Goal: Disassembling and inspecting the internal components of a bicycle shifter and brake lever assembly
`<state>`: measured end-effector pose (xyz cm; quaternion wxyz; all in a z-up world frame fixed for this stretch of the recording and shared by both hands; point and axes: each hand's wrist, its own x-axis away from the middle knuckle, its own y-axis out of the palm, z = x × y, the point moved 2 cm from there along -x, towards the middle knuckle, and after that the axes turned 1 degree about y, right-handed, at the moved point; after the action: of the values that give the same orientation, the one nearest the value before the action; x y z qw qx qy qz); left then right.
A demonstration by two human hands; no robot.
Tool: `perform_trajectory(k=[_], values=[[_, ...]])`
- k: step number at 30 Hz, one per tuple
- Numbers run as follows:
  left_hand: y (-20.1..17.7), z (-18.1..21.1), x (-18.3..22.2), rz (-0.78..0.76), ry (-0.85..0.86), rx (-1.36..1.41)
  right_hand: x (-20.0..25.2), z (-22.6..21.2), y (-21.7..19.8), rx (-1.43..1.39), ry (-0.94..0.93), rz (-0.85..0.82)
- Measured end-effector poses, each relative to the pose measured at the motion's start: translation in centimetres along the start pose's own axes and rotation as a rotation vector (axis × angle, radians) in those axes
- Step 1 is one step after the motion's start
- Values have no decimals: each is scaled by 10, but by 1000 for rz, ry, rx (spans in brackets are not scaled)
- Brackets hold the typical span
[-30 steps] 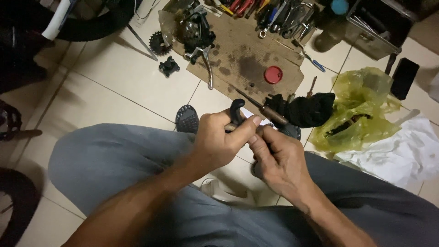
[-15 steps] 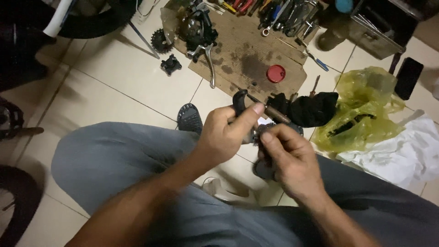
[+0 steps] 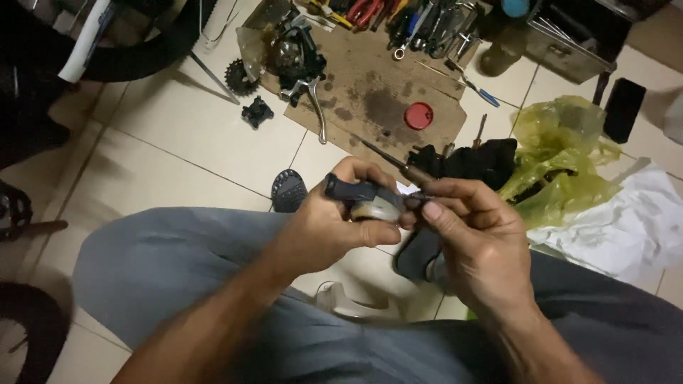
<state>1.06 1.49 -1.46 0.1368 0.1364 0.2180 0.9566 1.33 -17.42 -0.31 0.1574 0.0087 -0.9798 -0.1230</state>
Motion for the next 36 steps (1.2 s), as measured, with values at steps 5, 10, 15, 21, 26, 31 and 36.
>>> perform_trajectory(k=[5, 10, 15, 21, 26, 31, 36], values=[[9, 4, 1, 81, 130, -309, 6, 15, -6, -5, -58, 58], [13, -2, 0, 70, 136, -462, 11, 16, -2, 130, 25, 224], [15, 7, 4, 36, 190, -675, 15, 17, -1, -22, -103, 132], [10, -4, 2, 35, 453, -647, 19, 13, 0, 191, -140, 108], [14, 2, 3, 53, 412, -713, 24, 8, 3, 271, -199, 87], [10, -1, 2, 71, 421, -759, 25, 6, 2, 411, -292, 77], [13, 7, 5, 50, 437, -780, 27, -5, 5, 806, -519, 97]])
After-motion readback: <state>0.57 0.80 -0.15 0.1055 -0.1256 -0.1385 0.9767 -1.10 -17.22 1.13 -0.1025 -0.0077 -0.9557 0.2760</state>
